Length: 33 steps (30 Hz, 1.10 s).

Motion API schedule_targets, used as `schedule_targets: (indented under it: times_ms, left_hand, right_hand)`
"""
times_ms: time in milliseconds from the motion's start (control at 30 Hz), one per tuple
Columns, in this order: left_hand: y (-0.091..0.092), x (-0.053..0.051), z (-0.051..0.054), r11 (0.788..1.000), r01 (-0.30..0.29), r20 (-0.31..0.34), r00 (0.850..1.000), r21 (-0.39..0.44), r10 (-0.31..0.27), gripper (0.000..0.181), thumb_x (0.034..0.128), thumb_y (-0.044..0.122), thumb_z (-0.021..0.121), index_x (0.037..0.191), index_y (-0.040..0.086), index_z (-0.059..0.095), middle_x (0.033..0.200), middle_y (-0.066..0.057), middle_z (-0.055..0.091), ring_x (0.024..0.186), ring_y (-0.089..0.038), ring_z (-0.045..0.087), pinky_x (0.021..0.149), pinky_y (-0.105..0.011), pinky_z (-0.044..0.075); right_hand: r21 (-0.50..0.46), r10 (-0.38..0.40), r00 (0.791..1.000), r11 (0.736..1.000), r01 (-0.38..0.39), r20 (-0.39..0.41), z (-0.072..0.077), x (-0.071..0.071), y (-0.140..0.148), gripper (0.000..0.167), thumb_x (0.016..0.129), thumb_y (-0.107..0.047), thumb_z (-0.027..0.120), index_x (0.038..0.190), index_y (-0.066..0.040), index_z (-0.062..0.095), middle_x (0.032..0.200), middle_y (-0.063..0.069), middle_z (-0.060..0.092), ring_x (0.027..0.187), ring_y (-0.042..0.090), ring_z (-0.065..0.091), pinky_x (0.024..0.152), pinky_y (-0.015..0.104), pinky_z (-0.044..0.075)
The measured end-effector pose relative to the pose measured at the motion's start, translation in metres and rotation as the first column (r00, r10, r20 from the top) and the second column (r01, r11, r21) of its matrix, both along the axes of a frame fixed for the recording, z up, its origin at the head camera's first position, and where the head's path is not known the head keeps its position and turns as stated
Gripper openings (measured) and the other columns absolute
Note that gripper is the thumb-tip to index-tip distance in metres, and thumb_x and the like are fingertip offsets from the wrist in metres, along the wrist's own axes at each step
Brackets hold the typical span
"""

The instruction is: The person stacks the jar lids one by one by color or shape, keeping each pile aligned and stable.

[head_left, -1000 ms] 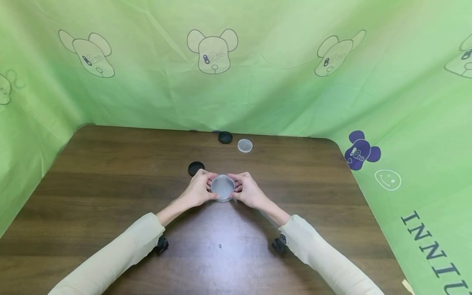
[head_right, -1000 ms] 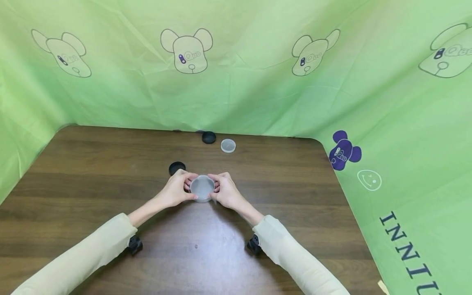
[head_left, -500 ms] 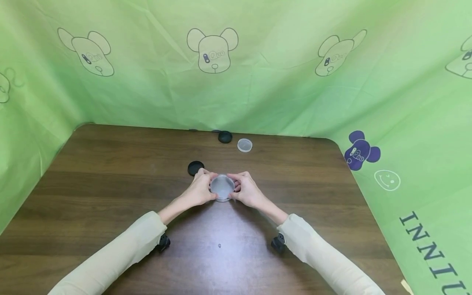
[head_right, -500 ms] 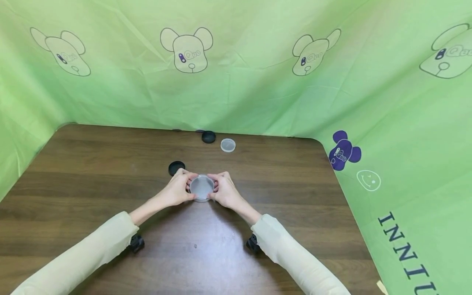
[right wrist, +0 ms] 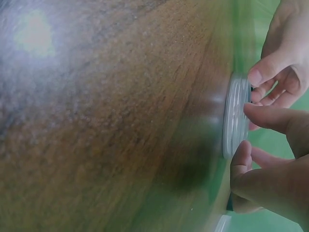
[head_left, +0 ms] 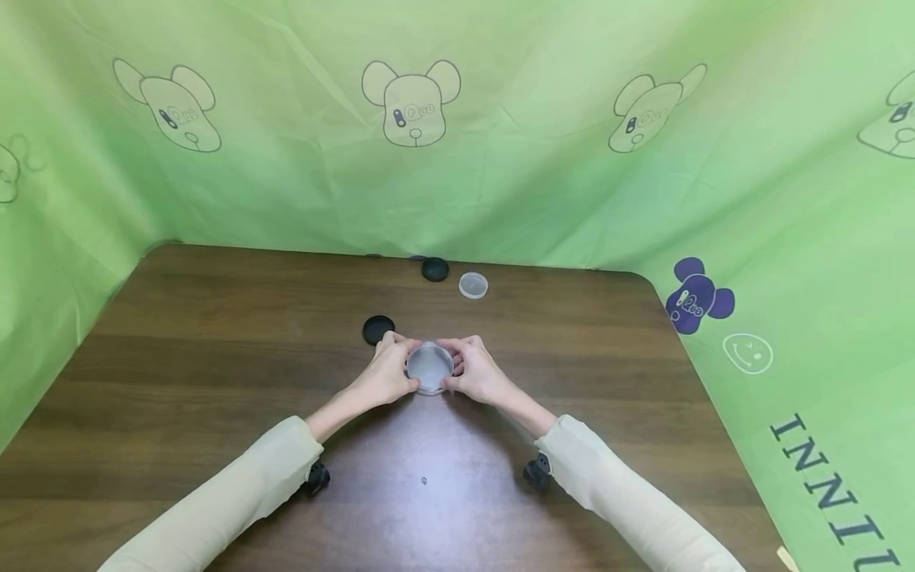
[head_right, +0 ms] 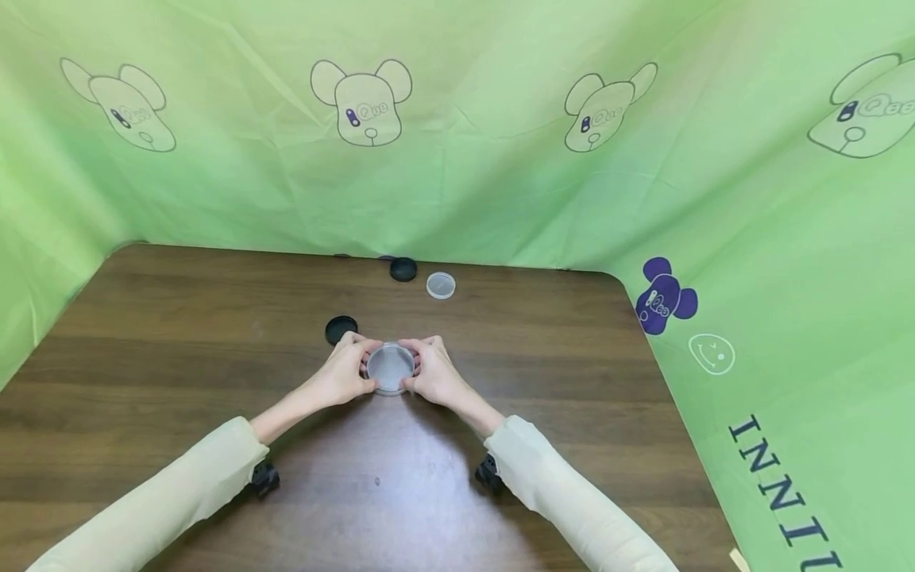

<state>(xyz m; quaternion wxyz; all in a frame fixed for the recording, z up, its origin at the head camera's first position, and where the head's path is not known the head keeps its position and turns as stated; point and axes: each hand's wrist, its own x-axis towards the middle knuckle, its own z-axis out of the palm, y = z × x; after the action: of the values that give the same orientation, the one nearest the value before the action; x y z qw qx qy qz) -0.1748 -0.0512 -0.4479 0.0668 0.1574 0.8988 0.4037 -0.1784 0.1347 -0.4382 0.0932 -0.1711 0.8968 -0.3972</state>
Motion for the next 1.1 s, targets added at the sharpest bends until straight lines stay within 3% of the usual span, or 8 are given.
schedule_targets:
  times_ms: [133, 367, 533, 667, 867, 1100]
  left_hand:
    - [0.0, 0.002, 0.002, 1.0, -0.011, -0.015, 1.0, 0.006, 0.011, 0.059, 0.0716, -0.004, 0.077, 0.127, -0.009, 0.056, 0.118, -0.022, 0.047, 0.109, -0.032, 0.043, 0.088, -0.04, 0.044]
    - [-0.001, 0.004, 0.0, 0.995, -0.042, 0.008, 0.999, 0.089, 0.041, 0.059, 0.071, -0.009, 0.077, 0.126, -0.008, 0.057, 0.118, -0.022, 0.044, 0.097, -0.027, 0.054, 0.082, -0.031, 0.052]
    - [-0.002, 0.006, -0.003, 0.988, -0.056, -0.003, 0.998, 0.141, 0.057, 0.056, 0.0697, -0.011, 0.077, 0.123, -0.003, 0.06, 0.118, -0.021, 0.044, 0.095, -0.026, 0.055, 0.079, -0.029, 0.053]
    - [-0.004, 0.006, -0.002, 0.976, -0.081, -0.037, 0.995, 0.201, 0.091, 0.05, 0.0691, -0.013, 0.077, 0.115, 0.001, 0.064, 0.116, -0.02, 0.046, 0.093, -0.025, 0.054, 0.075, -0.03, 0.053]
    - [-0.007, -0.001, 0.002, 0.962, -0.089, -0.081, 0.99, 0.259, 0.113, 0.04, 0.0727, -0.01, 0.076, 0.109, 0.0, 0.065, 0.109, -0.019, 0.049, 0.089, -0.027, 0.055, 0.072, -0.033, 0.055]
    - [0.0, -0.016, 0.008, 0.95, -0.07, -0.032, 0.996, 0.305, 0.084, 0.041, 0.0768, -0.006, 0.073, 0.116, 0.0, 0.062, 0.11, -0.02, 0.051, 0.093, -0.031, 0.055, 0.079, -0.034, 0.054]
  right_hand:
    - [0.001, -0.001, 1.0, 1.0, 0.001, -0.004, 0.001, 0.0, -0.001, 0.061, 0.069, 0.009, 0.078, 0.126, 0.006, 0.057, 0.105, 0.018, 0.045, 0.086, 0.022, 0.055, 0.074, 0.029, 0.052]
    - [-0.026, 0.02, 1.0, 0.999, -0.02, 0.012, 0.001, -0.005, -0.001, 0.06, 0.07, 0.01, 0.077, 0.126, 0.008, 0.056, 0.107, 0.023, 0.046, 0.087, 0.026, 0.057, 0.073, 0.027, 0.054]
    - [-0.046, -0.004, 1.0, 0.999, 0.005, 0.022, 0.001, -0.005, 0.0, 0.058, 0.07, 0.01, 0.076, 0.125, 0.007, 0.057, 0.106, 0.022, 0.05, 0.087, 0.028, 0.059, 0.073, 0.027, 0.054]
    - [-0.052, -0.046, 0.999, 0.998, 0.046, -0.015, 0.003, -0.006, 0.0, 0.054, 0.071, 0.008, 0.077, 0.122, 0.003, 0.06, 0.103, 0.018, 0.053, 0.088, 0.028, 0.058, 0.074, 0.031, 0.054]
    - [-0.111, -0.097, 0.995, 0.99, 0.092, -0.035, 0.003, -0.013, 0.007, 0.049, 0.074, 0.005, 0.076, 0.121, 0.003, 0.061, 0.105, 0.019, 0.052, 0.09, 0.031, 0.056, 0.076, 0.034, 0.053]
    - [-0.161, -0.147, 0.989, 0.976, 0.145, 0.0, 0.003, -0.034, 0.02, 0.051, 0.077, 0.005, 0.073, 0.126, 0.005, 0.057, 0.112, 0.025, 0.05, 0.1, 0.037, 0.058, 0.088, 0.039, 0.052]
